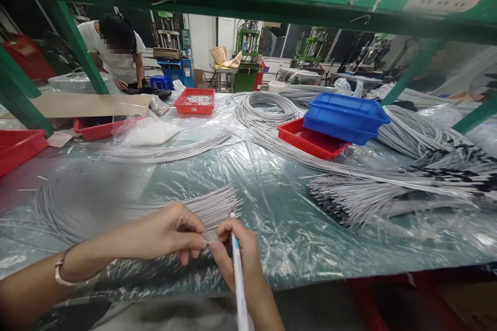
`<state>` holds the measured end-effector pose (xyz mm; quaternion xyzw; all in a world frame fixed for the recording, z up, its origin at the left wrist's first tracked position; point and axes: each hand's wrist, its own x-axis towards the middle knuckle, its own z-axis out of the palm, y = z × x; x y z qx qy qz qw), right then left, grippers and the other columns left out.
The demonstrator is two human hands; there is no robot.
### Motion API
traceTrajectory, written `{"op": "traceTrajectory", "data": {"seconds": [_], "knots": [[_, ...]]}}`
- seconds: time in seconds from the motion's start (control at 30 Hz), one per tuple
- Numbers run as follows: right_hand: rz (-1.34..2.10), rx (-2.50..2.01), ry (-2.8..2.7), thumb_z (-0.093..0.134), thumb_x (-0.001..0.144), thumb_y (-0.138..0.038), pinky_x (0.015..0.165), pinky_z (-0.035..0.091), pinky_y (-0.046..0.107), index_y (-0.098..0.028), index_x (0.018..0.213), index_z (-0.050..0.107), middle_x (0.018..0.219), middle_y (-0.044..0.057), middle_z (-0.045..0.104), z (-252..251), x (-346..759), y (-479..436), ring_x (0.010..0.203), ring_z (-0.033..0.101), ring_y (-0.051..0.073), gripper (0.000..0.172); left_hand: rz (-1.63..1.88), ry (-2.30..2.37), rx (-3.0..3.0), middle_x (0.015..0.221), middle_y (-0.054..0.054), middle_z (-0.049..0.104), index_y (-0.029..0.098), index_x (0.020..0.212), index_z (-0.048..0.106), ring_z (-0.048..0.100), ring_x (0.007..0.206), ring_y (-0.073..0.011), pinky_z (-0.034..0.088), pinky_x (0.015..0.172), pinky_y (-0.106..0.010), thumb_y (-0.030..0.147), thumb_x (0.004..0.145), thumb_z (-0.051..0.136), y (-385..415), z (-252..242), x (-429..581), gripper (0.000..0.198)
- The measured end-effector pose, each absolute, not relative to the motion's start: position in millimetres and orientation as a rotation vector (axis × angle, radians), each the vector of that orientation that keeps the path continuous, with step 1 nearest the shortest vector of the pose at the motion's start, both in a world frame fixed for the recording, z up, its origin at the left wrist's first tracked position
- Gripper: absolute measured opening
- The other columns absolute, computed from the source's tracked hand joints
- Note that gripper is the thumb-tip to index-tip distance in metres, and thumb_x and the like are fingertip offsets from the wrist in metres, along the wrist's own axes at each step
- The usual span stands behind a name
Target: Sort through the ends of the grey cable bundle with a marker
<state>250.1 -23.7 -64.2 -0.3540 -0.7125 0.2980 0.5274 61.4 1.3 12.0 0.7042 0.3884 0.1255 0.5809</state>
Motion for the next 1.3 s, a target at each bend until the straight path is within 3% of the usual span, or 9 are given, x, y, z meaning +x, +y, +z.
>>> {"op": "traceTrajectory", "data": {"seconds": [0.03, 0.13, 0.3, 0.57, 0.67, 0.77, 0.87, 1.2, 1.3], "knots": [[0.67, -0.797, -1.685, 0.054, 0.092, -0.03, 0.054, 0.041, 0.02, -0.022, 0.099, 0.06, 0.063, -0.006, 0.055, -66.5, 251.7, -23.8, 0.053, 0.052, 0.01, 0.012, 0.299, 0.902, 1.633, 0.068, -0.002, 0.064, 0.014, 0.072, 0.065, 0.064, 0.062, -0.0127, 0.048, 0.056, -0.018, 0.033, 0.089, 0.057, 2.0, 16.1, 60.0, 0.027], [0.482, -0.747, -1.703, 0.048, 0.096, -0.023, 0.083, 0.048, 0.03, -0.028, 0.14, 0.044, 0.075, -0.004, 0.067, -70.5, 250.7, -26.7, 0.064, 0.063, 0.013, 0.045, 0.327, 0.896, 1.61, 0.067, -0.002, 0.063, 0.014, 0.071, 0.064, 0.063, 0.06, -0.0112, 0.048, 0.055, -0.017, 0.033, 0.089, 0.057, 4.5, 26.6, 57.5, 0.028], [0.315, -0.757, -1.723, 0.048, 0.091, -0.008, 0.082, 0.049, 0.034, -0.025, 0.149, 0.033, 0.073, -0.003, 0.066, -70.3, 232.4, -36.2, 0.066, 0.062, 0.015, 0.061, 0.326, 0.868, 1.6, 0.066, -0.002, 0.061, 0.012, 0.074, 0.066, 0.061, 0.059, -0.01, 0.047, 0.055, -0.017, 0.031, 0.089, 0.058, 8.1, 31.5, 58.7, 0.025], [0.311, -0.832, -1.639, 0.049, 0.092, -0.009, 0.072, 0.05, 0.034, -0.028, 0.148, 0.035, 0.074, 0.0, 0.064, -71.6, 227.5, -42.0, 0.066, 0.061, 0.017, 0.061, 0.383, 0.863, 1.622, 0.061, -0.001, 0.061, 0.013, 0.077, 0.068, 0.06, 0.058, -0.0094, 0.046, 0.054, -0.016, 0.033, 0.092, 0.056, 3.0, 29.7, 62.3, 0.028], [0.463, -0.852, -1.609, 0.051, 0.093, -0.017, 0.07, 0.05, 0.028, -0.027, 0.139, 0.045, 0.075, -0.001, 0.066, -67.9, 238.1, -38.1, 0.067, 0.062, 0.016, 0.048, 0.392, 0.875, 1.647, 0.059, -0.001, 0.06, 0.013, 0.076, 0.067, 0.06, 0.058, -0.0098, 0.046, 0.055, -0.016, 0.038, 0.093, 0.055, 2.0, 28.4, 62.0, 0.032], [0.734, -0.884, -1.594, 0.055, 0.092, -0.026, 0.052, 0.044, 0.019, -0.021, 0.096, 0.061, 0.063, -0.003, 0.06, -60.2, 244.8, -34.5, 0.052, 0.055, 0.011, 0.009, 0.364, 0.869, 1.651, 0.063, -0.001, 0.061, 0.013, 0.076, 0.066, 0.061, 0.058, -0.0099, 0.046, 0.055, -0.017, 0.038, 0.092, 0.056, 2.5, 29.2, 62.0, 0.031], [0.942, -0.915, -1.617, 0.051, 0.095, -0.033, 0.042, 0.033, 0.017, -0.019, 0.071, 0.053, 0.051, -0.005, 0.05, -52.6, 244.9, -33.6, 0.042, 0.043, 0.008, 0.028, 0.315, 0.872, 1.677, 0.063, -0.001, 0.062, 0.014, 0.079, 0.068, 0.062, 0.06, -0.0111, 0.047, 0.055, -0.017, 0.036, 0.092, 0.056, 2.8, 29.4, 62.7, 0.029], [0.645, -0.859, -1.803, 0.052, 0.094, -0.026, 0.051, 0.034, 0.022, -0.019, 0.067, 0.049, 0.054, -0.005, 0.049, -45.2, 255.7, -27.6, 0.047, 0.043, 0.009, 0.028, 0.313, 0.892, 1.725, 0.068, -0.002, 0.065, 0.014, 0.078, 0.067, 0.063, 0.061, -0.012, 0.046, 0.055, -0.017, 0.034, 0.091, 0.056, -1.5, 26.6, 64.1, 0.026], [0.639, -0.883, -1.824, 0.052, 0.095, -0.035, 0.054, 0.036, 0.025, -0.019, 0.067, 0.051, 0.054, -0.003, 0.05, -44.8, 259.3, -26.6, 0.048, 0.046, 0.011, 0.032, 0.298, 0.895, 1.7, 0.059, 0.0, 0.06, 0.014, 0.074, 0.065, 0.061, 0.056, -0.0111, 0.044, 0.052, -0.017, 0.033, 0.09, 0.057, 0.7, 29.5, 65.1, 0.027]]}}
